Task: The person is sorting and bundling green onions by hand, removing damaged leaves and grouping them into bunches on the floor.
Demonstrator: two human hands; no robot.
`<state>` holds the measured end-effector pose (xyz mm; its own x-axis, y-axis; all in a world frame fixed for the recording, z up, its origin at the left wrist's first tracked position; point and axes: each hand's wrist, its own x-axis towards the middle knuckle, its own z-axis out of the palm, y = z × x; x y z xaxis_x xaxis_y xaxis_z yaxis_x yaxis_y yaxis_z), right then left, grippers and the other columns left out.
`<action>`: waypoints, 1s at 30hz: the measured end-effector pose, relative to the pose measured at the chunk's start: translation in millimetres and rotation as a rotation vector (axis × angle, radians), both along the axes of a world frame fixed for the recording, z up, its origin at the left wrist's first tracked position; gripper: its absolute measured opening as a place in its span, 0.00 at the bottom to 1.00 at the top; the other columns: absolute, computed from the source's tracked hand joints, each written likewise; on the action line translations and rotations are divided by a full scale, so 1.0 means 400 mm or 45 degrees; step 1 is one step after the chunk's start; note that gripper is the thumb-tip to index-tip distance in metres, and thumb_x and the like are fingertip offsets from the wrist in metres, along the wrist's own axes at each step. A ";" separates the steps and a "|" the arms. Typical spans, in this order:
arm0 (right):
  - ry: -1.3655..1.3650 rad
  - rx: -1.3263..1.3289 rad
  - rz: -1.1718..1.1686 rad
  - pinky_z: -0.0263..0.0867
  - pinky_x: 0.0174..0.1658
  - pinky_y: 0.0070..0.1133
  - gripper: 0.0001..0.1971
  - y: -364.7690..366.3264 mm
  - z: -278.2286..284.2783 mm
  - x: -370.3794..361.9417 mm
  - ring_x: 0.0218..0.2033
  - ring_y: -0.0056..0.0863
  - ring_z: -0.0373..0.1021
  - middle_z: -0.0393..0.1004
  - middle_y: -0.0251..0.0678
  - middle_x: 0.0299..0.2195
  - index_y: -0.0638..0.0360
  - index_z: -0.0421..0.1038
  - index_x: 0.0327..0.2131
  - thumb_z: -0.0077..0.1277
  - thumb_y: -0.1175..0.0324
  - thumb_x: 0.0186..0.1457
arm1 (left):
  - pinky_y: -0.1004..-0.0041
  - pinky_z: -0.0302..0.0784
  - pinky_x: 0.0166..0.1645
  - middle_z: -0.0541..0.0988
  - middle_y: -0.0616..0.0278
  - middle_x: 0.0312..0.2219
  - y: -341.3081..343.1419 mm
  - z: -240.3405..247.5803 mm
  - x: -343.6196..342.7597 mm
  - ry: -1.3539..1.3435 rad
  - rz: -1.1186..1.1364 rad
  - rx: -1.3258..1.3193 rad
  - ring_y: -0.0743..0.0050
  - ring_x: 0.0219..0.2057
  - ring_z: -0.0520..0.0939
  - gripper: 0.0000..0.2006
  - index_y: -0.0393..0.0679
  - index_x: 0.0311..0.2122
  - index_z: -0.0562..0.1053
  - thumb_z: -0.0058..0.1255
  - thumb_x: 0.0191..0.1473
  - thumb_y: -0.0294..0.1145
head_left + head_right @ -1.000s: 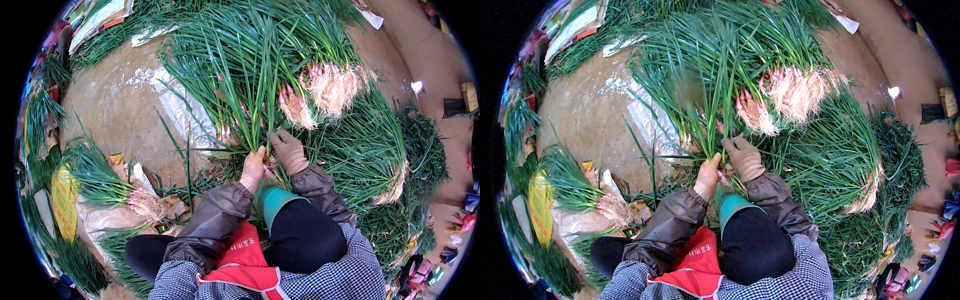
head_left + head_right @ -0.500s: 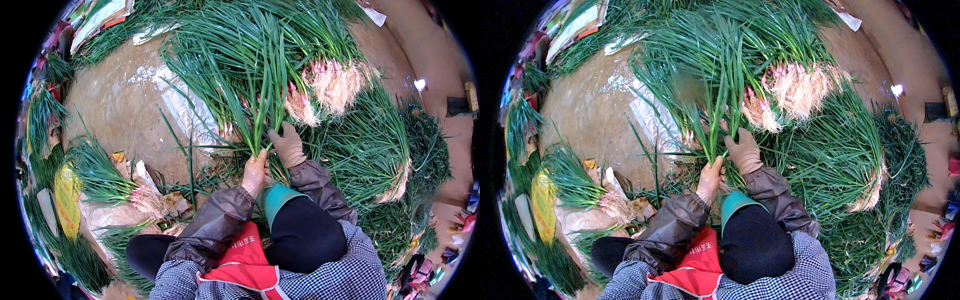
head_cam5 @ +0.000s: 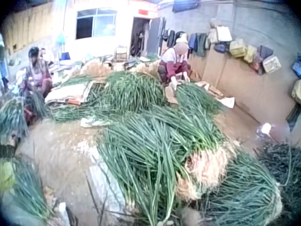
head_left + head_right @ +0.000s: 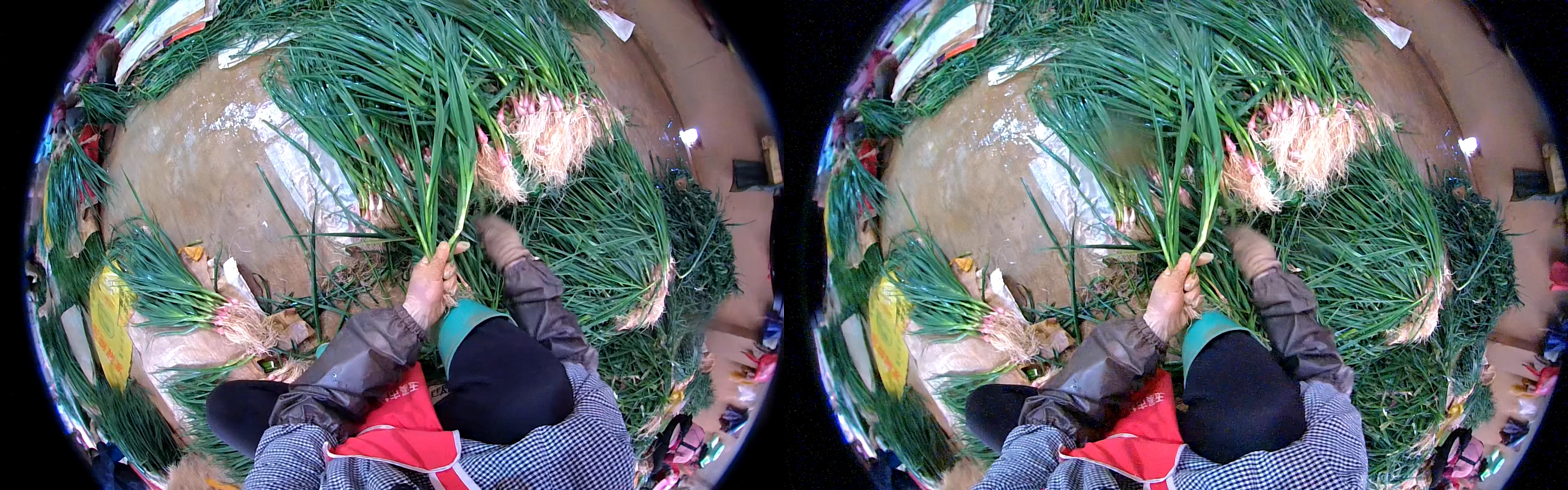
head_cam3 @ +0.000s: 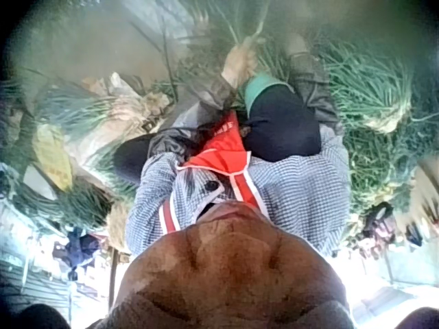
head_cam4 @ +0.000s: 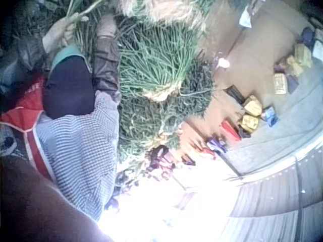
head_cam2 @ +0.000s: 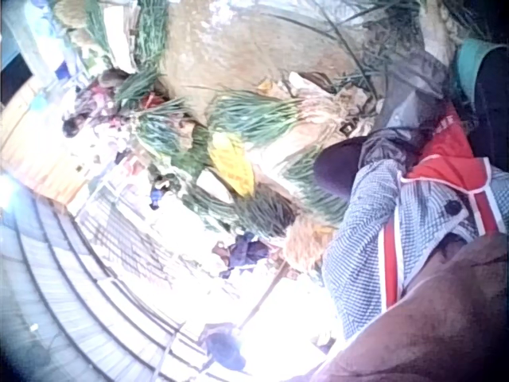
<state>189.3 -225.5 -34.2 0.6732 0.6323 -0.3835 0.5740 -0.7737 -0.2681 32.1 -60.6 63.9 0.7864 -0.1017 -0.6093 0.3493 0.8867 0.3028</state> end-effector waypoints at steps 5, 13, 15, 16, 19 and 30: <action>1.552 1.143 -1.026 0.65 0.45 0.26 0.25 0.163 0.165 -0.125 0.43 0.34 0.68 0.68 0.46 0.44 0.63 0.58 0.52 0.36 0.53 0.58 | 0.82 0.55 0.17 0.59 0.77 0.12 0.042 -0.031 -0.018 0.048 0.002 -0.072 0.87 0.11 0.58 0.20 0.40 0.40 0.71 0.37 0.60 0.48; -0.413 0.202 -0.423 0.67 0.34 0.31 0.09 0.152 0.016 0.015 0.31 0.39 0.72 0.73 0.47 0.32 0.58 0.71 0.35 0.42 0.68 0.53 | 0.78 0.54 0.14 0.57 0.74 0.08 0.003 -0.034 -0.022 0.041 -0.051 -0.043 0.82 0.08 0.56 0.26 0.39 0.45 0.69 0.28 0.61 0.52; -0.109 0.272 -0.761 0.66 0.36 0.32 0.14 0.164 0.138 0.005 0.33 0.42 0.71 0.73 0.49 0.32 0.59 0.70 0.35 0.38 0.61 0.57 | 0.78 0.54 0.14 0.57 0.74 0.09 0.018 -0.043 -0.029 -0.015 -0.137 0.004 0.82 0.08 0.56 0.27 0.39 0.45 0.69 0.27 0.61 0.54; -0.069 0.348 -0.405 0.66 0.36 0.32 0.15 0.162 0.085 -0.010 0.34 0.43 0.71 0.73 0.49 0.32 0.60 0.70 0.35 0.38 0.60 0.58 | 0.78 0.54 0.14 0.57 0.74 0.09 0.024 -0.044 -0.029 -0.045 -0.185 0.025 0.82 0.08 0.56 0.28 0.39 0.45 0.69 0.26 0.60 0.54; 0.385 0.711 -0.093 0.65 0.36 0.31 0.17 0.157 -0.018 -0.073 0.33 0.41 0.70 0.73 0.48 0.30 0.60 0.70 0.36 0.40 0.56 0.57 | 0.79 0.53 0.13 0.62 0.72 0.09 0.020 -0.061 -0.025 -0.025 -0.113 0.002 0.82 0.07 0.57 0.29 0.38 0.39 0.71 0.27 0.60 0.56; -0.012 0.131 -0.442 0.68 0.34 0.37 0.15 0.199 0.074 -0.097 0.30 0.44 0.72 0.74 0.48 0.27 0.56 0.73 0.38 0.43 0.58 0.54 | 0.80 0.51 0.11 0.61 0.72 0.08 0.013 -0.057 -0.020 0.204 0.008 0.322 0.82 0.06 0.55 0.24 0.44 0.25 0.69 0.30 0.60 0.53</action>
